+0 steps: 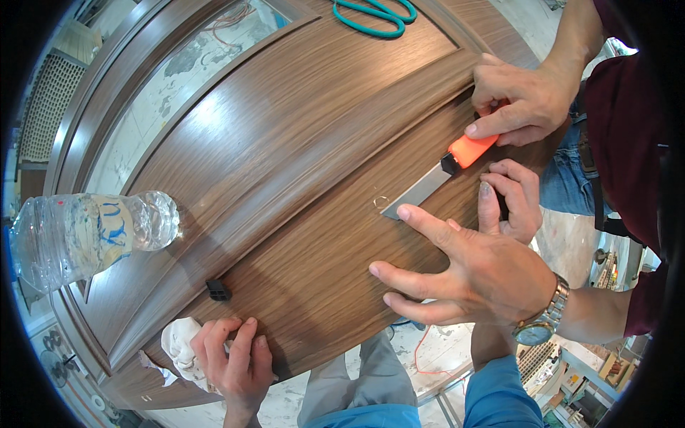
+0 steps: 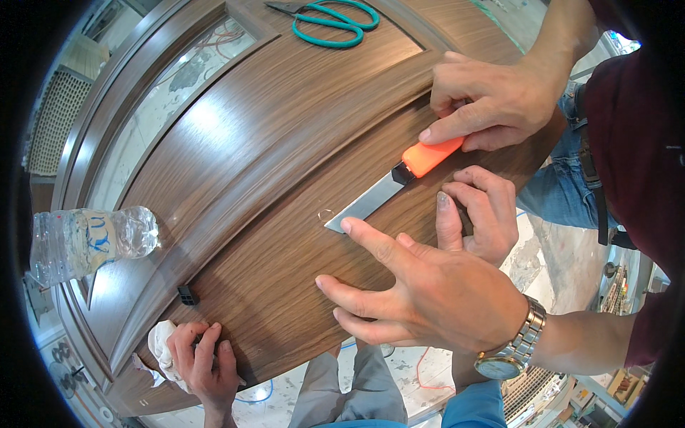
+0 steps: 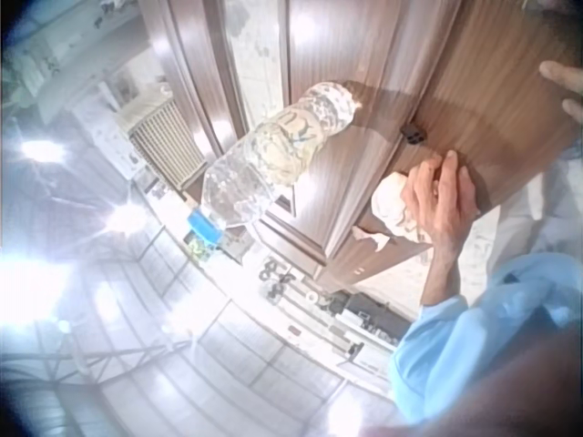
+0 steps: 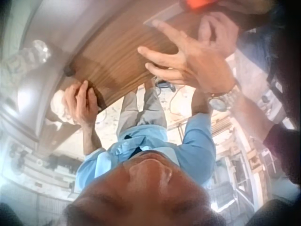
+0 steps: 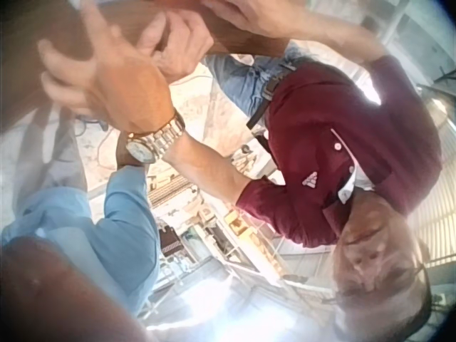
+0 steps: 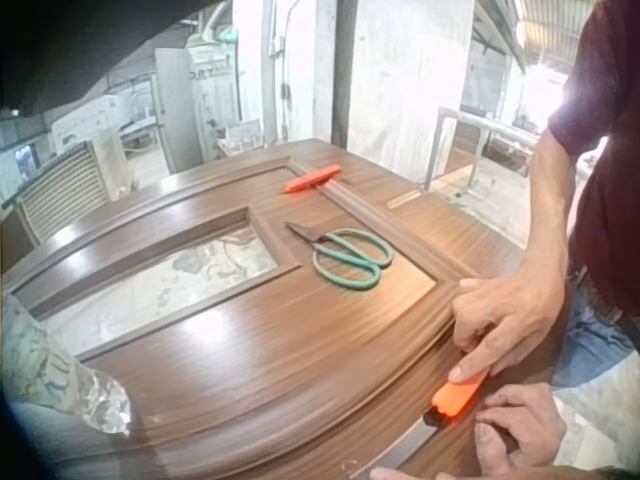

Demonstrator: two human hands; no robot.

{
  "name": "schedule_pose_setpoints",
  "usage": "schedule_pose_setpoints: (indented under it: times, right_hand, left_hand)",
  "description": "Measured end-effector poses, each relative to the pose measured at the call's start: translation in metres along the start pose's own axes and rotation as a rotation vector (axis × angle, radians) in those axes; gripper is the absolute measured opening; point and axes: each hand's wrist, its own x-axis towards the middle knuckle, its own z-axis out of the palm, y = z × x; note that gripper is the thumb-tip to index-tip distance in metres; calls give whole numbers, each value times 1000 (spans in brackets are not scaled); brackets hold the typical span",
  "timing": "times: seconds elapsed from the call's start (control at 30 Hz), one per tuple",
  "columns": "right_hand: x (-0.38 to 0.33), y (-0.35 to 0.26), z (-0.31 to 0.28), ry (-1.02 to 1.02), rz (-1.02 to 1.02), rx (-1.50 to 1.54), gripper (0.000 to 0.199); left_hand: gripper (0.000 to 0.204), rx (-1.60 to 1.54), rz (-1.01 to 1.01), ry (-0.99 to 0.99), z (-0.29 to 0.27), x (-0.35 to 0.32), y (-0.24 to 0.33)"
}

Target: The person uses a utility knife to scrape and remove a small imperfection on a wooden door panel. They repeatedly scrape the same spot, occasionally wiping the area with a cloth. A second person is present and also uses a utility knife on the door.

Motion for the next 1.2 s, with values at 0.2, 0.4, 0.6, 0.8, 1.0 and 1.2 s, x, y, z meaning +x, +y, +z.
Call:
schedule_pose_setpoints:
  times: [0.2, 0.4, 0.6, 0.8, 1.0, 1.2]
  right_hand:
    - [-15, -10, 18, -68, 299, 124, 24]
    - [-7, -18, 3, -129, 304, 380, 38]
    - [-20, -13, 12, -10, 446, 213, 52]
    - [-31, -8, 44, 231, 476, 115, 53]
    - [-7, 7, 19, 45, 190, 190, 49]
    - [9, 10, 16, 71, 146, 102, 44]
  left_hand:
    - [26, 2, 8, 4, 0, 2, 3]
    - [26, 16, 19, 6, 0, 4, 5]
    - [26, 22, 17, 14, 1, 4, 6]
    - [29, 4, 40, 35, 0, 0, -1]
    - [29, -13, 32, 52, -1, 2, 3]
    - [31, -16, 41, 55, -2, 1, 3]
